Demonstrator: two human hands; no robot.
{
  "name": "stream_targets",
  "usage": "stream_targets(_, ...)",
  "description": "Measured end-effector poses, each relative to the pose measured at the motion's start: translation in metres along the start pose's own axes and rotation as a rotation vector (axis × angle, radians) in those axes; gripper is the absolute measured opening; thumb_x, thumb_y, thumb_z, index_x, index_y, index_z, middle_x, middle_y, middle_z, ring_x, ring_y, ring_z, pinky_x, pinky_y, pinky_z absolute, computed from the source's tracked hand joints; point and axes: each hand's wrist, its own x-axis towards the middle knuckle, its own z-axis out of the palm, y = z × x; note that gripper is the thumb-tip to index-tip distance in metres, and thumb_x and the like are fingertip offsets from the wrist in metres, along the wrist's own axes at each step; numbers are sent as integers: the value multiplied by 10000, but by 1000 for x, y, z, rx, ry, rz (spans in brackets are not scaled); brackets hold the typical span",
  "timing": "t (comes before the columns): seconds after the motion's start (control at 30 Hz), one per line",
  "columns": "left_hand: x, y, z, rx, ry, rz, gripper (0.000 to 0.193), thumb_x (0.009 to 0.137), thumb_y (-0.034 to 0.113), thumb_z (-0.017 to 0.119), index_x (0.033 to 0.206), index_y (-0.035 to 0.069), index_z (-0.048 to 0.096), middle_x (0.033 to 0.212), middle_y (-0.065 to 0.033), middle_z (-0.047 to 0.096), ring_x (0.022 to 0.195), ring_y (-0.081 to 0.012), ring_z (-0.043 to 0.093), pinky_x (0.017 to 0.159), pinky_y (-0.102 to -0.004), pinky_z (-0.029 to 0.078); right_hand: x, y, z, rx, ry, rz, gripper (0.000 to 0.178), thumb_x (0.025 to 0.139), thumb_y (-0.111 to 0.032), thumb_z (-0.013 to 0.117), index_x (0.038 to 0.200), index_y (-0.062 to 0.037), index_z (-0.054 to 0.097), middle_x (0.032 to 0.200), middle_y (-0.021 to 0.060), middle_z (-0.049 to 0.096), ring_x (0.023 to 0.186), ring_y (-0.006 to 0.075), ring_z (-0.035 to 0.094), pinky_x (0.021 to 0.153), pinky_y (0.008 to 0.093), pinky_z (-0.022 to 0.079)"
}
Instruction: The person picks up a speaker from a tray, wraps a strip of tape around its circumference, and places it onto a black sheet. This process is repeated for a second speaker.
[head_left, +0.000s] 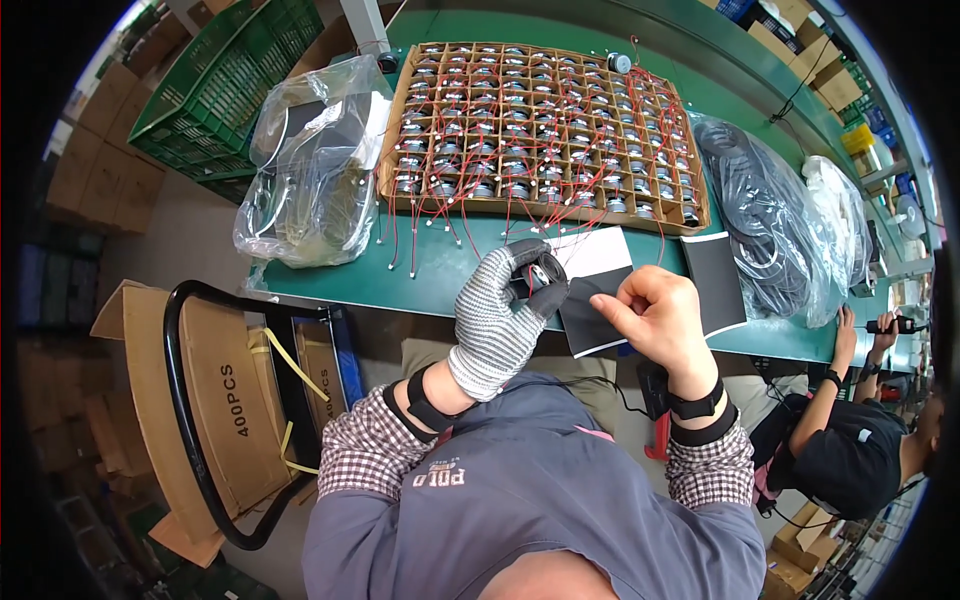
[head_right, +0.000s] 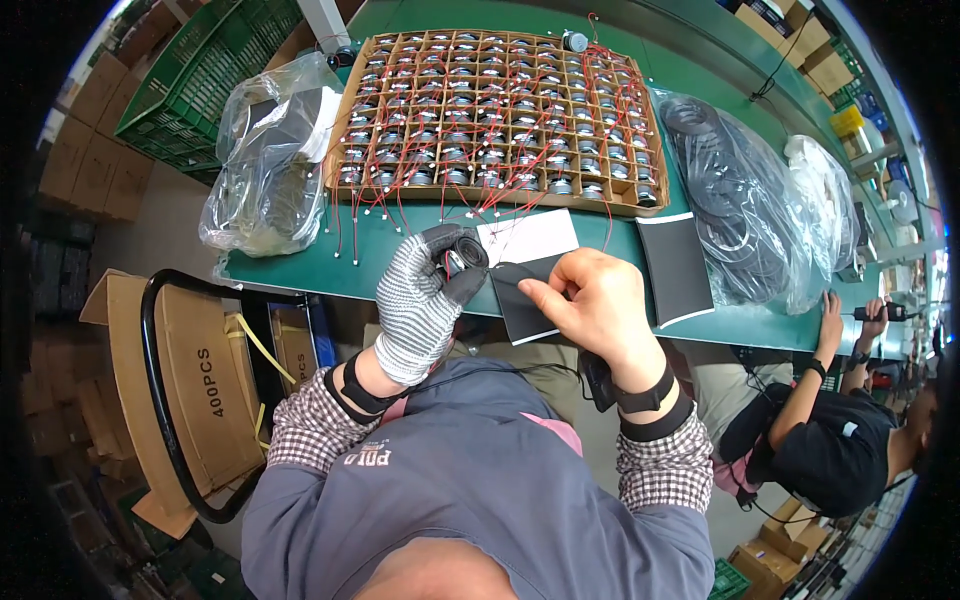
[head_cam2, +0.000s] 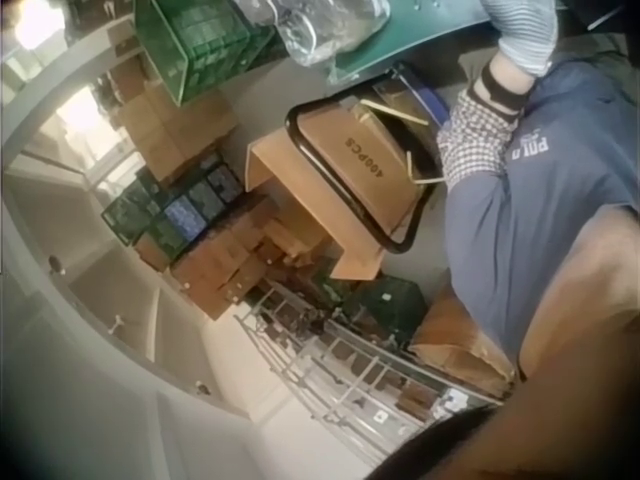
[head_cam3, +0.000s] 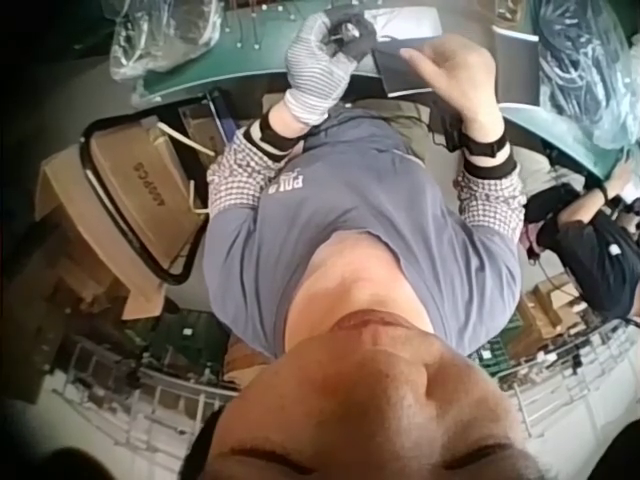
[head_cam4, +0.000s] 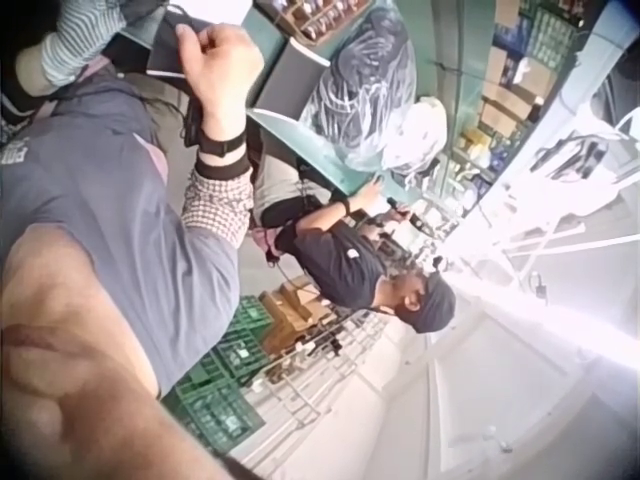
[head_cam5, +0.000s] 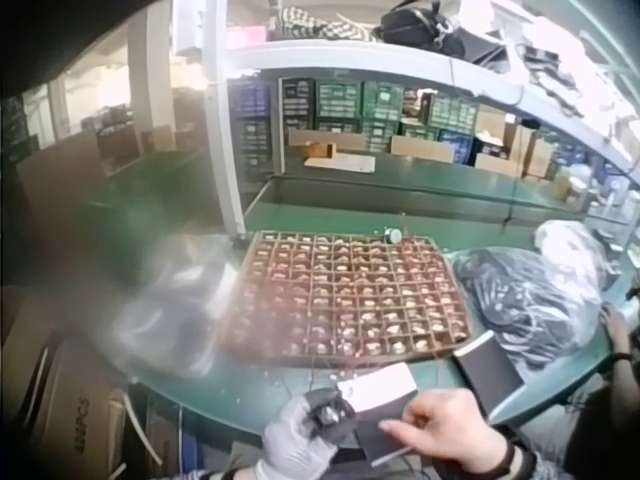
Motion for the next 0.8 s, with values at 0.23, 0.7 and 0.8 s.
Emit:
stream_targets(0.23, 5, -6, -4, -130, 16, -21, 385, 733, -51, 641, 1088, -28, 493, 956, -87, 577, 875, -149, 565, 816, -273, 462, -6, 10, 8, 198, 44, 91, 163, 726, -105, 694, 674, 6, 586, 578, 41, 522, 489, 102, 460, 460, 250, 369)
stream_targets(0.7, 6, -3, -7, -330, 35, -187, 319, 805, 11, 584, 1111, -15, 499, 960, -95, 579, 861, -167, 582, 720, -290, 521, -6, 10, 8, 372, 64, 265, 137, 725, -45, 691, 683, -4, 567, 618, -19, 520, 543, 43, 439, 494, 189, 351)
stream_targets(0.8, 10, -3, -13, -517, 76, -381, 318, 835, 75, 584, 1130, -6, 499, 987, -88, 573, 879, -179, 584, 743, -315, 522, -9, 8, -4, 468, 60, 173, 141, 723, -38, 690, 675, -5, 562, 617, -21, 515, 546, 40, 436, 498, 186, 344)
